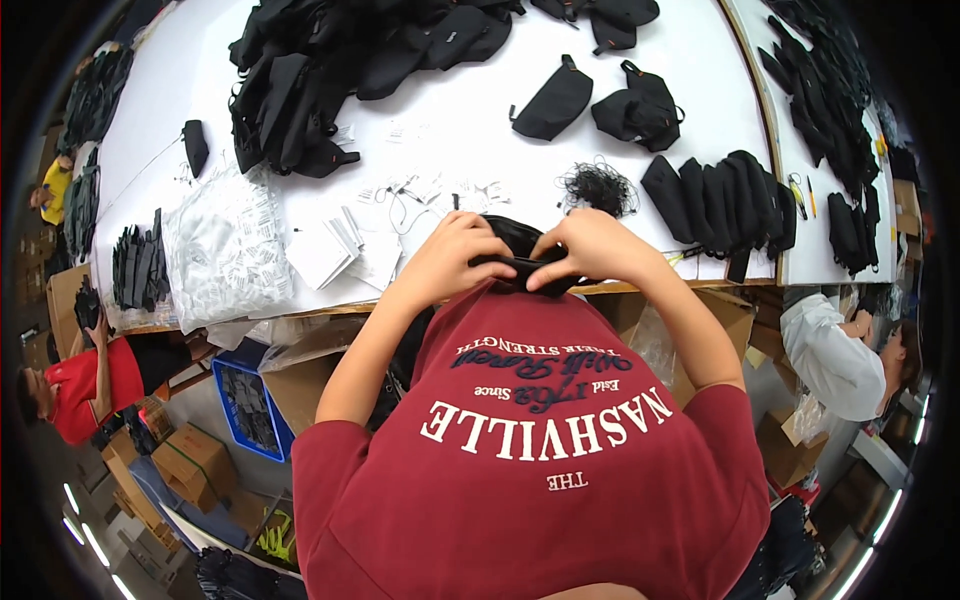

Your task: Inspecting and assembling small black fabric pouches or cases at a workbench.

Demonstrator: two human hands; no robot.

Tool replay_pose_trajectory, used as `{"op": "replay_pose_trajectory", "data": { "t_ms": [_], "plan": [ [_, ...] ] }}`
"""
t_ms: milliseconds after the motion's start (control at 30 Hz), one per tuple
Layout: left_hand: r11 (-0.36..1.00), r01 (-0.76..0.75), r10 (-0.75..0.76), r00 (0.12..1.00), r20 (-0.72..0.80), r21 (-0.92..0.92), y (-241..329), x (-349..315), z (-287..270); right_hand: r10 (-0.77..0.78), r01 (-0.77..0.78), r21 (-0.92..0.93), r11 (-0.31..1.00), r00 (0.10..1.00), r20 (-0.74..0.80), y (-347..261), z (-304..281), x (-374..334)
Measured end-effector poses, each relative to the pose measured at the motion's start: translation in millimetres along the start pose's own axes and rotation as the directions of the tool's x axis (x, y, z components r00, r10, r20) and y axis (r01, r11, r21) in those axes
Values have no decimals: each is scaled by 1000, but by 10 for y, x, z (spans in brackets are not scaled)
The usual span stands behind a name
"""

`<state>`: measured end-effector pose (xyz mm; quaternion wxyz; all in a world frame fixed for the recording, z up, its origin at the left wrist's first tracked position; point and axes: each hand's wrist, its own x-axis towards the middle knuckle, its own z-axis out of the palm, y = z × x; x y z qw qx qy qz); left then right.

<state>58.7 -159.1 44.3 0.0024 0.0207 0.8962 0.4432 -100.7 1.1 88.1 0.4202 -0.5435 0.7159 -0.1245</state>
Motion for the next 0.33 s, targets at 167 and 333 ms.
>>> {"op": "replay_pose_trajectory", "data": {
  "t_ms": [167, 333],
  "plan": [
    [927, 370, -243, 724, -646, 66, -1345, 224, 245, 58, -56, -112, 992, 998, 11, 52, 157, 103],
    [818, 531, -410, 808, -423, 221, -2070, 247, 298, 113, -116, -25, 993, 988, -107, -58, 176, 20]
  ]
}}
